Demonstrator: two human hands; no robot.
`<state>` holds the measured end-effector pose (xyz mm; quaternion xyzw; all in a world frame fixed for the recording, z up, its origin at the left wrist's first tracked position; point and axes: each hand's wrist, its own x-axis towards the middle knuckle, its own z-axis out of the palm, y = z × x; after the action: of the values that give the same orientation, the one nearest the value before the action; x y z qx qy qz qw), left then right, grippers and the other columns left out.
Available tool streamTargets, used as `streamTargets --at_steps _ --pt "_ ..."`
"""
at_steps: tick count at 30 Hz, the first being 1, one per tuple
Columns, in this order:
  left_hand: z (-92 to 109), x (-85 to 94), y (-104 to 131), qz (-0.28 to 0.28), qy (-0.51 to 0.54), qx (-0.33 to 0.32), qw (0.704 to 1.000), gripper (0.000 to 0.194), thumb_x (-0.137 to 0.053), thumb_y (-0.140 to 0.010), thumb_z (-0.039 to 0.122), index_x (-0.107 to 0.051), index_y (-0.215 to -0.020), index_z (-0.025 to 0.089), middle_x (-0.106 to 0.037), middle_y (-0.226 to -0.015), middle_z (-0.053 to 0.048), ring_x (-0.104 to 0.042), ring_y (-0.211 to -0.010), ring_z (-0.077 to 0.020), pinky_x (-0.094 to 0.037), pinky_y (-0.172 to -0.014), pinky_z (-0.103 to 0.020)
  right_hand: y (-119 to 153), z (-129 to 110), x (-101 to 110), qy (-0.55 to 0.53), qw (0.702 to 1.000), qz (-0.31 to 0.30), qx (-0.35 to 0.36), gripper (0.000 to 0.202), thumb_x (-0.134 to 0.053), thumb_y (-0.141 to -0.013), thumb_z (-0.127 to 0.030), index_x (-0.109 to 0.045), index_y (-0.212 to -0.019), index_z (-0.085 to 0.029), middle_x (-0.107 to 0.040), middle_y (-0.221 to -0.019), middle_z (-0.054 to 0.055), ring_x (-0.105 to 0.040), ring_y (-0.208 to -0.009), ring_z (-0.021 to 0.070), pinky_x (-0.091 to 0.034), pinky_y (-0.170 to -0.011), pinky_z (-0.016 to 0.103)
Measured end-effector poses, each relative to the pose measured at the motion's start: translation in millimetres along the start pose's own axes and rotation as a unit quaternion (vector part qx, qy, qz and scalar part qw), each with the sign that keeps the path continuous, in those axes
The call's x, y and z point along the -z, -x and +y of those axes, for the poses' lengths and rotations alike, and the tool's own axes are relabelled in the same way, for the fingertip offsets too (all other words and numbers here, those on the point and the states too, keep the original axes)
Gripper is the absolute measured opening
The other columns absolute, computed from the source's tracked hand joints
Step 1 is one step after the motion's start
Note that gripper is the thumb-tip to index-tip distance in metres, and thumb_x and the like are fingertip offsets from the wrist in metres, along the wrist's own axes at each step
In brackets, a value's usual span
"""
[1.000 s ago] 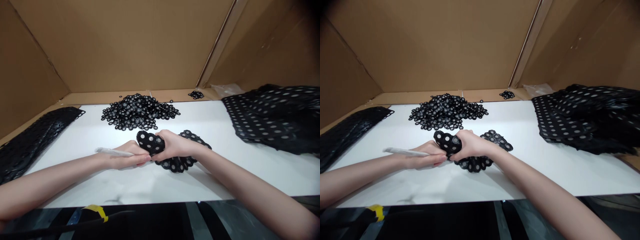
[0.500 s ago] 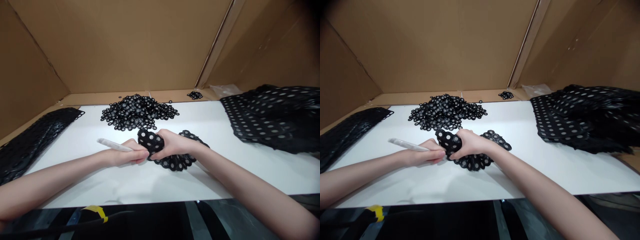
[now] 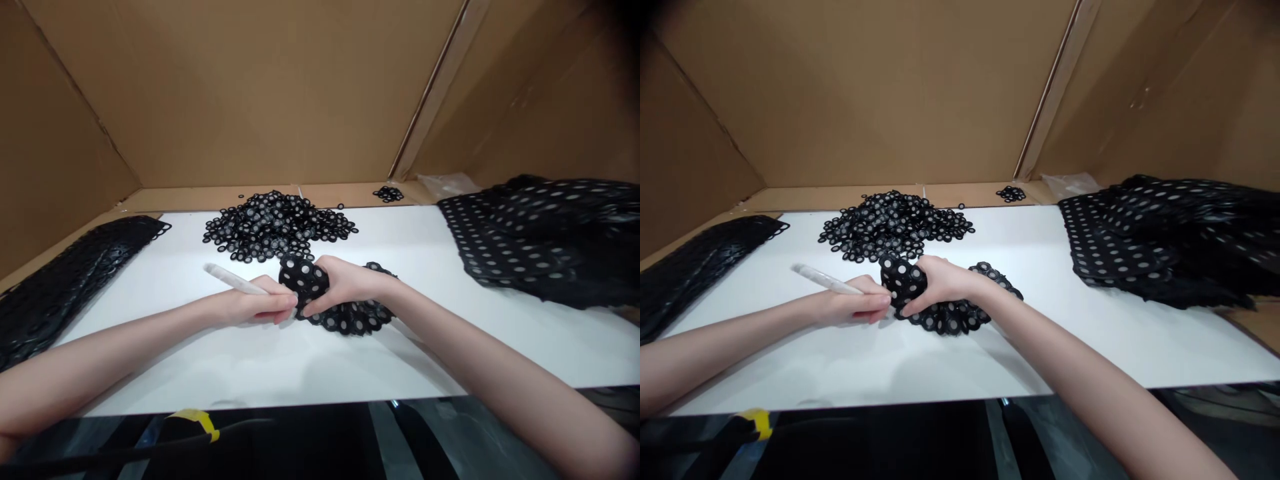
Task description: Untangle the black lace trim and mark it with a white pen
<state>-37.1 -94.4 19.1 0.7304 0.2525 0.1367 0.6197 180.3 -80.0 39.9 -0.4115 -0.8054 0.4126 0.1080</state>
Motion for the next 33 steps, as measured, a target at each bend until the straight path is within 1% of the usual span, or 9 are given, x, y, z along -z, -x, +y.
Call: streamTargets --at_steps 3,9,14,18,20,23,26,29,33 --pt "0.0 4.5 -0.3 0.013 0.044 0.020 0.999 0.047 -0.052 -0.089 0.045 -0.051 -0.055 0.013 -0.030 -0.040 0.005 -0.028 -0.041 -0.0074 -0.019 -0.043 -0.024 -6.5 -1.0 2.2 -0.003 1.000 -0.023 0.007 0.037 -0.081 -0.055 -0.042 -0.058 -0.069 -0.017 -0.059 -0.070 -0.003 -0.053 -0.069 0.0152 -0.041 -0.060 0.026" --pt "1.6 21.6 6.8 0.042 0.050 0.025 0.998 0.050 -0.053 -0.088 0.046 -0.052 -0.051 0.012 -0.032 -0.036 0.004 -0.028 -0.038 -0.0071 -0.019 -0.041 -0.024 -18.5 -2.0 4.1 0.020 1.000 -0.006 -0.008 0.041 -0.081 -0.055 -0.043 -0.056 -0.075 -0.018 -0.059 -0.077 -0.002 -0.054 -0.073 0.0166 -0.041 -0.063 0.027" --pt "5.5 46.6 27.2 0.139 0.019 -0.012 0.990 0.054 -0.050 -0.089 0.050 -0.050 -0.051 0.012 -0.033 -0.035 0.003 -0.025 -0.037 -0.0058 -0.013 -0.040 -0.024 -29.0 -2.8 4.4 0.071 0.997 -0.011 -0.017 0.043 -0.082 -0.053 -0.046 -0.059 -0.074 -0.018 -0.063 -0.080 0.000 -0.057 -0.078 0.0208 -0.042 -0.068 0.029" --pt "-3.9 55.2 34.0 0.193 0.011 -0.073 0.978 0.056 -0.044 -0.093 0.053 -0.053 -0.056 0.012 -0.039 -0.040 0.002 -0.028 -0.037 -0.0059 -0.015 -0.040 -0.023 -46.0 -8.5 -4.2 0.108 0.993 0.015 0.055 0.055 -0.084 -0.051 -0.050 -0.063 -0.091 -0.018 -0.066 -0.093 0.003 -0.058 -0.089 0.0239 -0.040 -0.076 0.031" --pt "-12.7 56.0 30.9 0.205 0.004 -0.090 0.975 0.060 -0.037 -0.094 0.059 -0.059 -0.065 0.011 -0.043 -0.045 0.002 -0.034 -0.040 -0.0071 -0.020 -0.040 -0.022 -54.4 -12.5 -11.3 0.120 0.988 0.039 0.084 0.049 -0.077 -0.065 -0.052 -0.063 -0.098 -0.018 -0.066 -0.094 0.004 -0.057 -0.090 0.0222 -0.036 -0.078 0.031" --pt "-24.8 56.4 23.4 0.207 -0.032 -0.092 0.974 0.071 -0.029 -0.090 0.070 -0.065 -0.077 0.010 -0.050 -0.056 -0.001 -0.041 -0.048 -0.0085 -0.026 -0.043 -0.021 -63.6 -17.6 -22.4 0.168 0.977 0.105 0.081 0.022 -0.057 -0.088 -0.040 -0.064 -0.089 -0.019 -0.067 -0.091 0.004 -0.054 -0.094 0.0214 -0.027 -0.080 0.034" --pt "-31.9 57.5 20.3 0.241 -0.034 -0.102 0.965 0.069 -0.035 -0.088 0.071 -0.064 -0.075 0.009 -0.051 -0.057 -0.001 -0.038 -0.046 -0.0075 -0.025 -0.042 -0.021 -68.9 -19.6 -31.4 0.203 0.969 0.122 0.068 0.016 -0.058 -0.089 -0.032 -0.064 -0.081 -0.019 -0.068 -0.091 0.004 -0.051 -0.097 0.0222 -0.022 -0.079 0.035" --pt "-34.9 58.8 24.8 0.282 -0.010 -0.107 0.953 0.062 -0.040 -0.089 0.066 -0.060 -0.068 0.011 -0.040 -0.045 0.004 -0.031 -0.039 -0.0065 -0.021 -0.040 -0.021 -71.6 -20.8 -36.4 0.211 0.968 0.121 0.064 0.008 -0.064 -0.086 -0.028 -0.064 -0.086 -0.020 -0.066 -0.086 0.002 -0.050 -0.095 0.0211 -0.020 -0.076 0.034" --pt "-34.6 57.7 33.3 0.297 -0.015 -0.085 0.951 0.058 -0.044 -0.091 0.059 -0.058 -0.061 0.012 -0.035 -0.042 0.005 -0.030 -0.038 -0.0063 -0.021 -0.041 -0.022 -73.9 -25.2 -39.6 0.226 0.964 0.118 0.073 0.002 -0.063 -0.084 -0.020 -0.063 -0.083 -0.020 -0.065 -0.088 0.002 -0.049 -0.093 0.0202 -0.019 -0.074 0.033"
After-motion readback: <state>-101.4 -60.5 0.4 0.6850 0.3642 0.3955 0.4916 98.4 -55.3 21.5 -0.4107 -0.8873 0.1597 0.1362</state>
